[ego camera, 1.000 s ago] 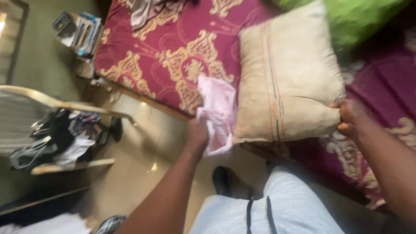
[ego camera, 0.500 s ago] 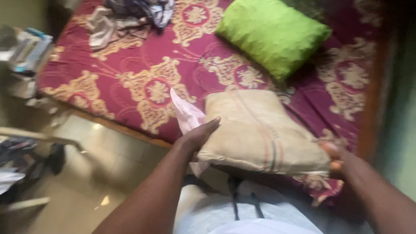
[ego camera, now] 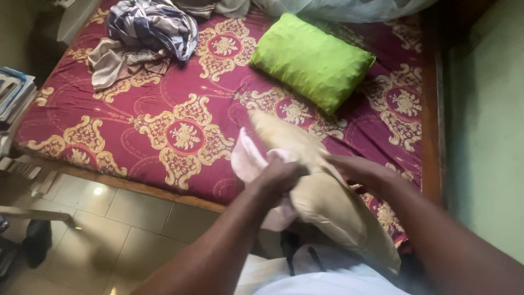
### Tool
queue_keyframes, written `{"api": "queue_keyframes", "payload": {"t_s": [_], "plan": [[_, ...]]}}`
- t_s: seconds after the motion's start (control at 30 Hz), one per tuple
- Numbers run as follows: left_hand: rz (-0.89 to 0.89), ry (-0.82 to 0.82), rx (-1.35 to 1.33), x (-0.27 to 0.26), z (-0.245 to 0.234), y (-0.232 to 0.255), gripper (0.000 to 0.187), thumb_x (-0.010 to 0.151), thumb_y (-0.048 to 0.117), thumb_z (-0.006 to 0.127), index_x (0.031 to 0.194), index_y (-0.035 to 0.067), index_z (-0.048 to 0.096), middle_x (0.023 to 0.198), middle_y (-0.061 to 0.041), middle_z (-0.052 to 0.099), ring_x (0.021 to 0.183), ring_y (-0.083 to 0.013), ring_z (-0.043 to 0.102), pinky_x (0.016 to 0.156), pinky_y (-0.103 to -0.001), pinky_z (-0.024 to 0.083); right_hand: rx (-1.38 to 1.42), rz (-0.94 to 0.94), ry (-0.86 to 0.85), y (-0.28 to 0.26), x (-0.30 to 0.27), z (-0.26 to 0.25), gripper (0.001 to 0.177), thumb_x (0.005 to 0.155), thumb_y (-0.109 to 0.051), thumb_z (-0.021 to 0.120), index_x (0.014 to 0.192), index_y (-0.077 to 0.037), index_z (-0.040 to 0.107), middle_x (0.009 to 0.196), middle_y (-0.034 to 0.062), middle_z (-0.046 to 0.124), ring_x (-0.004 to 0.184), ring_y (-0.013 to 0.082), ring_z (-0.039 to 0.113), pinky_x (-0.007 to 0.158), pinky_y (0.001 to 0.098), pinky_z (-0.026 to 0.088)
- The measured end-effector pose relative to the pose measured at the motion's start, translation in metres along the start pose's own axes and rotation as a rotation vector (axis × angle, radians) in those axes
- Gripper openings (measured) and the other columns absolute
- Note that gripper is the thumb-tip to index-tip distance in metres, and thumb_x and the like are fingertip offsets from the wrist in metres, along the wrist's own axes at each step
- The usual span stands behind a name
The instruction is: The person puts a pink pillowcase on a beige pillow by hand. The person pulls the fabric over the pillow until it is fully enclosed and then places the pillow on a chair.
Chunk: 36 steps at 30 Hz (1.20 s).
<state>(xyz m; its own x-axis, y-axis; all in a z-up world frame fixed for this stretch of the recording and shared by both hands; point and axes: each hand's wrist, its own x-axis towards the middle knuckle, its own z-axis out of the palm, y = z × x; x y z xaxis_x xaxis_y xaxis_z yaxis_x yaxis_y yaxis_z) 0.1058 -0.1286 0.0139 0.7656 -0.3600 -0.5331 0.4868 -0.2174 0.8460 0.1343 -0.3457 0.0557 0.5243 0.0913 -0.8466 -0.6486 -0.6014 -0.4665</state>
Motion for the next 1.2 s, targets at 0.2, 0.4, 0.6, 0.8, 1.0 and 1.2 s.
{"api": "queue_keyframes", "payload": {"t_s": [0.2, 0.4, 0.6, 0.8, 1.0, 1.2], "plan": [[0.046, 0.143, -0.348, -0.042, 0.041, 0.020, 0.021, 0.085, 0.009, 0.062, 0.106, 0.006, 0.059, 0.080, -0.009, 0.060, 0.062, -0.0202, 0.056, 0.049, -0.037, 0.044, 0.243, -0.033, -0.287, -0.061, 0.002, 0.045, 0.073, 0.083, -0.058, 0.070, 0.126, 0.001, 0.073, 0.113, 0.0206, 0.075, 0.098, 0.0310, 0.067, 0.091, 0.0458, 0.054], [0.182, 0.001, -0.240, -0.081, 0.051, 0.009, 0.021, 0.093, 0.017, 0.057, 0.108, 0.007, 0.066, 0.085, -0.003, 0.063, 0.071, -0.0121, 0.057, 0.059, -0.031, 0.048, -0.310, -0.181, -0.032, -0.031, 0.070, 0.081, 0.055, 0.077, -0.040, 0.075, 0.115, 0.000, 0.073, 0.099, 0.0161, 0.074, 0.085, 0.0261, 0.068, 0.079, 0.0418, 0.054], [0.045, -0.202, -0.305, -0.076, 0.031, -0.031, 0.027, 0.090, 0.009, 0.056, 0.113, -0.001, 0.066, 0.097, -0.012, 0.067, 0.084, -0.0226, 0.064, 0.070, -0.038, 0.053, -0.163, -0.205, -0.119, 0.080, 0.139, 0.063, 0.041, 0.074, -0.023, 0.076, 0.108, 0.000, 0.071, 0.085, 0.0128, 0.071, 0.074, 0.0229, 0.066, 0.068, 0.0387, 0.053], [-0.028, 0.280, -0.120, -0.057, -0.027, -0.059, 0.033, 0.095, 0.026, 0.052, 0.115, 0.006, 0.068, 0.102, -0.013, 0.072, 0.087, -0.0245, 0.071, 0.074, -0.040, 0.058, -0.191, -0.136, 0.119, 0.134, 0.122, 0.010, 0.031, 0.070, -0.006, 0.076, 0.100, -0.001, 0.069, 0.072, 0.0095, 0.068, 0.063, 0.0196, 0.065, 0.057, 0.0357, 0.052], [-0.106, 0.726, 0.083, -0.076, -0.114, -0.061, 0.048, 0.093, 0.040, 0.056, 0.116, 0.001, 0.070, 0.106, -0.022, 0.076, 0.098, -0.0325, 0.074, 0.083, -0.045, 0.056, -0.086, -0.031, 0.400, 0.136, 0.057, -0.021, 0.035, 0.095, -0.024, 0.052, 0.118, -0.004, 0.071, 0.077, 0.0138, 0.064, 0.064, 0.0249, 0.057, 0.056, 0.0410, 0.044], [-0.468, 0.890, 0.256, -0.089, -0.161, -0.024, 0.073, 0.098, 0.061, 0.047, 0.129, -0.002, 0.067, 0.127, -0.027, 0.067, 0.118, -0.0411, 0.067, 0.099, -0.049, 0.052, 0.013, -0.154, 0.317, 0.154, 0.029, -0.054, 0.043, 0.079, -0.002, 0.055, 0.117, -0.003, 0.073, 0.076, 0.0134, 0.067, 0.066, 0.0235, 0.060, 0.057, 0.0390, 0.047]]}}
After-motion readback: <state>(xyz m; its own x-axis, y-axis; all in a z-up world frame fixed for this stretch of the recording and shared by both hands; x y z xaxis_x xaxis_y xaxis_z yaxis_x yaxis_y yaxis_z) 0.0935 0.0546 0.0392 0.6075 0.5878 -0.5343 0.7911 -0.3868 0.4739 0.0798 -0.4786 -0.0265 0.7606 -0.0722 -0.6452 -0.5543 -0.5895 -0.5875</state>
